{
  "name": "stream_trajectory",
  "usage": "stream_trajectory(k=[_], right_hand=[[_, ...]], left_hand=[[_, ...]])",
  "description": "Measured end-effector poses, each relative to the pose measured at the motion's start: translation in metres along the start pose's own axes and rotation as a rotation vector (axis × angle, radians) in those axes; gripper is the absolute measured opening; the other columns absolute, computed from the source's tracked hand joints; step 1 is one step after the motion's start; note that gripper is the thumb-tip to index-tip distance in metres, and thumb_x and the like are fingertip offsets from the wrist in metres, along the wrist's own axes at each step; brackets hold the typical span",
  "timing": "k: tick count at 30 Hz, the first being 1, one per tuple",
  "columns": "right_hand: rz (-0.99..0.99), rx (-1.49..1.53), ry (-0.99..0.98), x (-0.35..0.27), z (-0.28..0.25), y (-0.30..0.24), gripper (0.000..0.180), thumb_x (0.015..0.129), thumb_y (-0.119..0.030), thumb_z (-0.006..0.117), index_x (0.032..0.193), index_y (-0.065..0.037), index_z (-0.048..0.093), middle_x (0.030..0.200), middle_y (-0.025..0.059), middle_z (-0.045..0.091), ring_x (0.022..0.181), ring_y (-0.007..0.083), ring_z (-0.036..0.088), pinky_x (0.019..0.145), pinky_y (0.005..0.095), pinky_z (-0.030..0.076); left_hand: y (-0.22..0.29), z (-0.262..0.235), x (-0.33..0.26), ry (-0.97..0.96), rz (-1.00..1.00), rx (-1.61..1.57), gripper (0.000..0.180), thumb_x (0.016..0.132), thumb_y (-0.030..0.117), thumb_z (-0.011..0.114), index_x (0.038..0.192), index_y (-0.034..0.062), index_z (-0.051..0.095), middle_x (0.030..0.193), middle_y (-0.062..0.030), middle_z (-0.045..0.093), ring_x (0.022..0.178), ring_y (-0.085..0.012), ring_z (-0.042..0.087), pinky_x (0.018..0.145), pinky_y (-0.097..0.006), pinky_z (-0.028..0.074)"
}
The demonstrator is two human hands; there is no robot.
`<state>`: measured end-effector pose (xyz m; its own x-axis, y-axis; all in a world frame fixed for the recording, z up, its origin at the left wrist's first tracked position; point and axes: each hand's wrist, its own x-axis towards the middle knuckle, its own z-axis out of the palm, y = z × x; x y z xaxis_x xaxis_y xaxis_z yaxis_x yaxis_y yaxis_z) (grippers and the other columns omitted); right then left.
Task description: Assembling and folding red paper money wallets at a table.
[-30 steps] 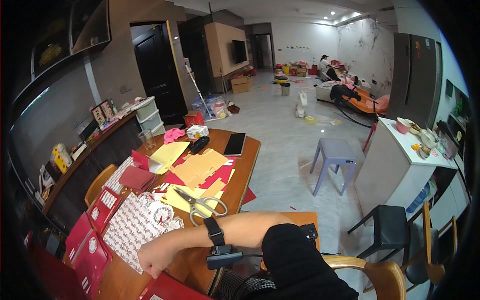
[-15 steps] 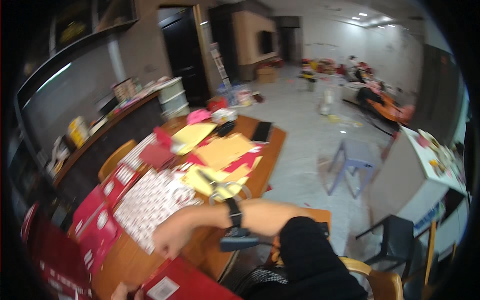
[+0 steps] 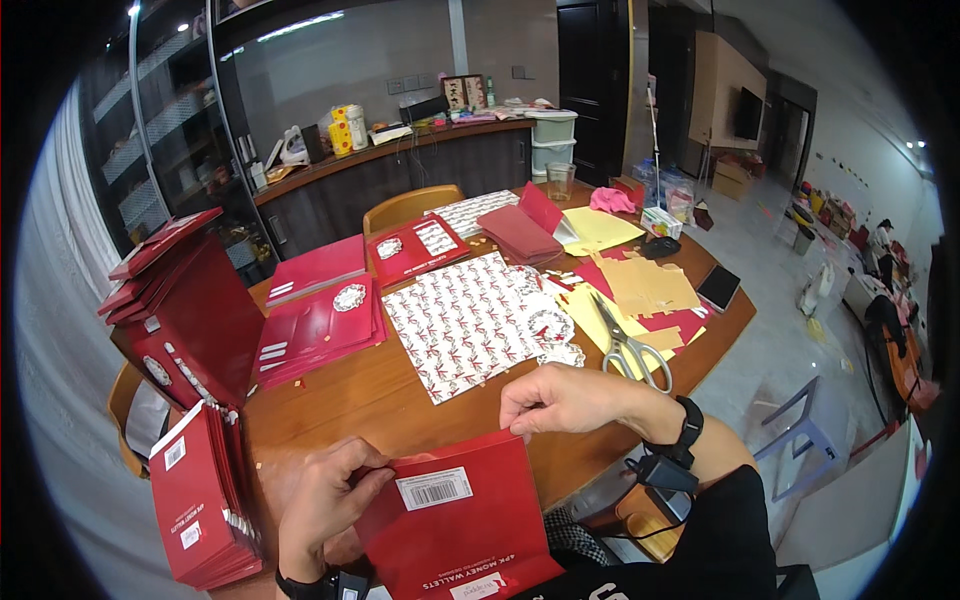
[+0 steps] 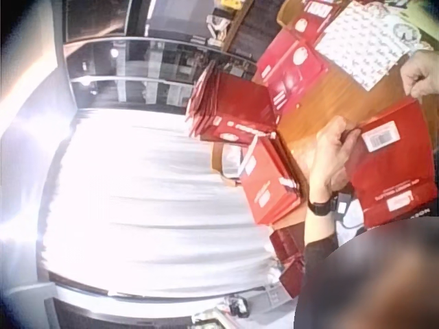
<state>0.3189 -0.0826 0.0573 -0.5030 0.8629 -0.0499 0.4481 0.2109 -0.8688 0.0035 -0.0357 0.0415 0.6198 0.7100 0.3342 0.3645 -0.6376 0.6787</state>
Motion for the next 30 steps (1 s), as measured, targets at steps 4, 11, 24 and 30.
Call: stream_trajectory(k=[4, 11, 24, 30], right_hand=[[-0.021, -0.150, 0.113, -0.010, 0.012, -0.008, 0.010, 0.088, -0.009, 0.060, 0.089, 0.001, 0.062, 0.080, 0.0101, 0.066, 0.074, 0.0179, 0.062, 0.068, 0.0311, 0.048], [-0.146, -0.265, 0.334, -0.026, 0.036, -0.002, 0.018, 0.088, -0.013, 0.062, 0.100, 0.001, 0.059, 0.075, 0.0105, 0.057, 0.070, 0.0222, 0.059, 0.063, 0.0346, 0.048], [-0.164, -0.061, 0.579, -0.024, 0.069, 0.028, 0.035, 0.085, -0.002, 0.065, 0.116, 0.000, 0.049, 0.068, 0.0025, 0.048, 0.061, 0.0117, 0.050, 0.057, 0.0273, 0.043], [-0.191, 0.022, 0.600, -0.020, 0.074, 0.033, 0.030, 0.085, -0.002, 0.064, 0.112, -0.001, 0.051, 0.068, 0.0016, 0.051, 0.063, 0.0097, 0.052, 0.059, 0.0258, 0.044]], left_hand=[[0.000, 0.000, 0.000, -0.044, 0.023, -0.011, 0.012, 0.076, 0.000, 0.071, 0.083, -0.0002, 0.062, 0.077, -0.0118, 0.064, 0.067, -0.0239, 0.063, 0.061, -0.030, 0.048], [0.006, 0.000, 0.002, -0.056, -0.037, 0.044, 0.011, 0.075, -0.003, 0.071, 0.082, -0.0007, 0.062, 0.074, -0.0097, 0.064, 0.067, -0.0175, 0.062, 0.062, -0.028, 0.048], [-0.003, 0.001, -0.003, -0.070, -0.094, -0.020, 0.020, 0.080, 0.000, 0.071, 0.099, -0.0004, 0.066, 0.092, -0.0082, 0.071, 0.083, -0.0144, 0.066, 0.075, -0.026, 0.052], [-0.006, 0.006, -0.012, -0.033, -0.124, -0.065, 0.020, 0.081, 0.000, 0.069, 0.101, 0.0000, 0.067, 0.091, -0.0111, 0.070, 0.085, -0.0161, 0.067, 0.076, -0.029, 0.053]])
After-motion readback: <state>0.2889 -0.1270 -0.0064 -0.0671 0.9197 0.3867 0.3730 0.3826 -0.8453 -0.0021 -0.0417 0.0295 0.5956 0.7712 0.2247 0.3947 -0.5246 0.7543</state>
